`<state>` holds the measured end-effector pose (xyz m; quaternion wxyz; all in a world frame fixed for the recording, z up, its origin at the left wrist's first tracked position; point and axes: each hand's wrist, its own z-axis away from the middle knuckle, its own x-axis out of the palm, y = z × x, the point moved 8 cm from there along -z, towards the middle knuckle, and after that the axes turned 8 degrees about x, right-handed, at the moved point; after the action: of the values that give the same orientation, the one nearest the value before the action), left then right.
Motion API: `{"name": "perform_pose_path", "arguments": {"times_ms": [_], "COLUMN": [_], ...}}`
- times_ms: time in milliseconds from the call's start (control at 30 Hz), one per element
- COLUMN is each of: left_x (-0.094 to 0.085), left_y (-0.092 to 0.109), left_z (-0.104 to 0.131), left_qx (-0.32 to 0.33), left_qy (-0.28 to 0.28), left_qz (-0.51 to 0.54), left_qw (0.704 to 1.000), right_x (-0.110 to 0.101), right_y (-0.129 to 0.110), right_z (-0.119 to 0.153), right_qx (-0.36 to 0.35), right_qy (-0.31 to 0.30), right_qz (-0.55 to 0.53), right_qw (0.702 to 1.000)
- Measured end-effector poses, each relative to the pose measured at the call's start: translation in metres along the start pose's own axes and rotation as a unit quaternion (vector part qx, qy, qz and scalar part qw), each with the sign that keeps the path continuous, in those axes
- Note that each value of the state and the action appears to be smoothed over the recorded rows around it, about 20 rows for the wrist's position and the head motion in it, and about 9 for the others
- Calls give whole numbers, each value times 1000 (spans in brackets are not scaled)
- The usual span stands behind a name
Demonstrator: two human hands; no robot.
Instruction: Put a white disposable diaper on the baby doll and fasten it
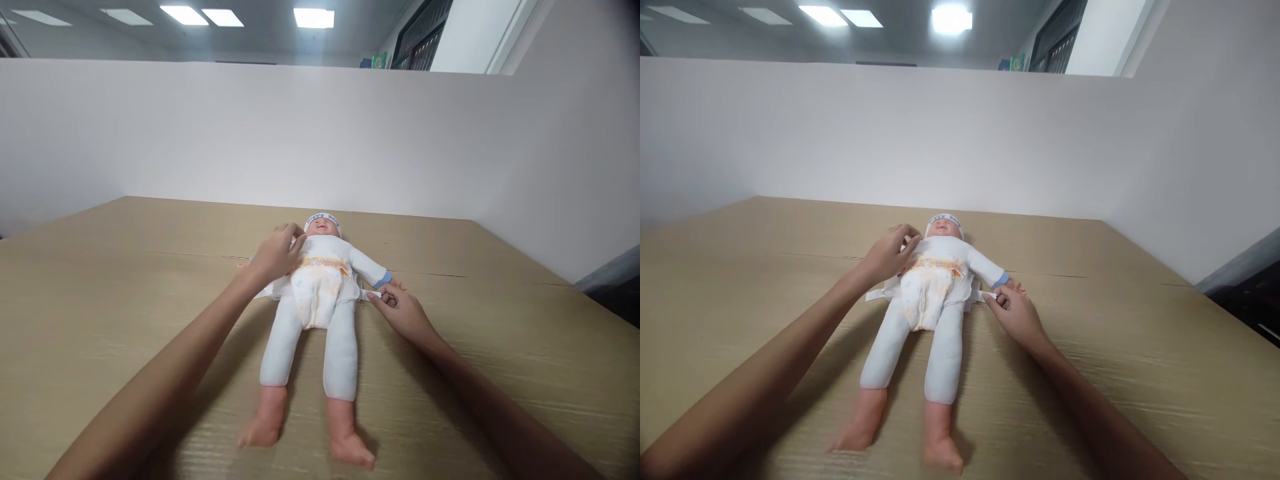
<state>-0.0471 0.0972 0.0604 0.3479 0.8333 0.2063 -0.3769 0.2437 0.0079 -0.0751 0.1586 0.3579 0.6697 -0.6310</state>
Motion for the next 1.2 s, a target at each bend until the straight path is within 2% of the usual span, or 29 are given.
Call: {"name": "perform_pose_path", "arguments": {"times_ms": [67, 167, 233, 333, 400, 500, 633, 833, 967, 1067, 1133, 1200], "left_x": [1, 27, 48, 71, 77, 79, 79, 78, 74, 70, 68, 68], "left_y": [38, 85, 98, 93, 88, 84, 83, 77, 75, 76, 76, 74], "left_z": [-2, 1, 3, 3, 4, 5, 5, 6, 7, 7, 7, 6], "left_qx": [95, 198, 210, 182, 167, 158, 148, 120, 114, 116, 112, 106], "left_qy": [28, -46, -95, -124, -124, -117, -118, -113, -130, -144, -150, -154], "left_qz": [-25, -22, -52, -107, -120, -118, -108, -57, -11, 21, 35, 41], "left_qw": [995, 979, 972, 969, 971, 973, 976, 985, 985, 982, 982, 981], "right_x": [0, 1, 2, 3, 2, -2, -2, 23, 32, 30, 21, 9], "right_y": [-4, -12, -17, -22, -25, -33, -61, -100, -105, -103, -104, -110], "right_z": [1, 2, 2, 3, 3, -1, -17, -45, -45, -36, -27, -12], "right_qx": [-3, 0, 1, 5, 8, 6, -8, 3, -5, -17, -53, -117], "right_qy": [-15, -37, -48, -59, -64, -75, -94, -112, -96, -81, -34, 24], "right_qz": [-30, -97, -136, -159, -166, -176, -164, -113, -98, -105, -109, -96], "right_qw": [999, 995, 990, 985, 984, 981, 982, 987, 991, 991, 992, 988]}}
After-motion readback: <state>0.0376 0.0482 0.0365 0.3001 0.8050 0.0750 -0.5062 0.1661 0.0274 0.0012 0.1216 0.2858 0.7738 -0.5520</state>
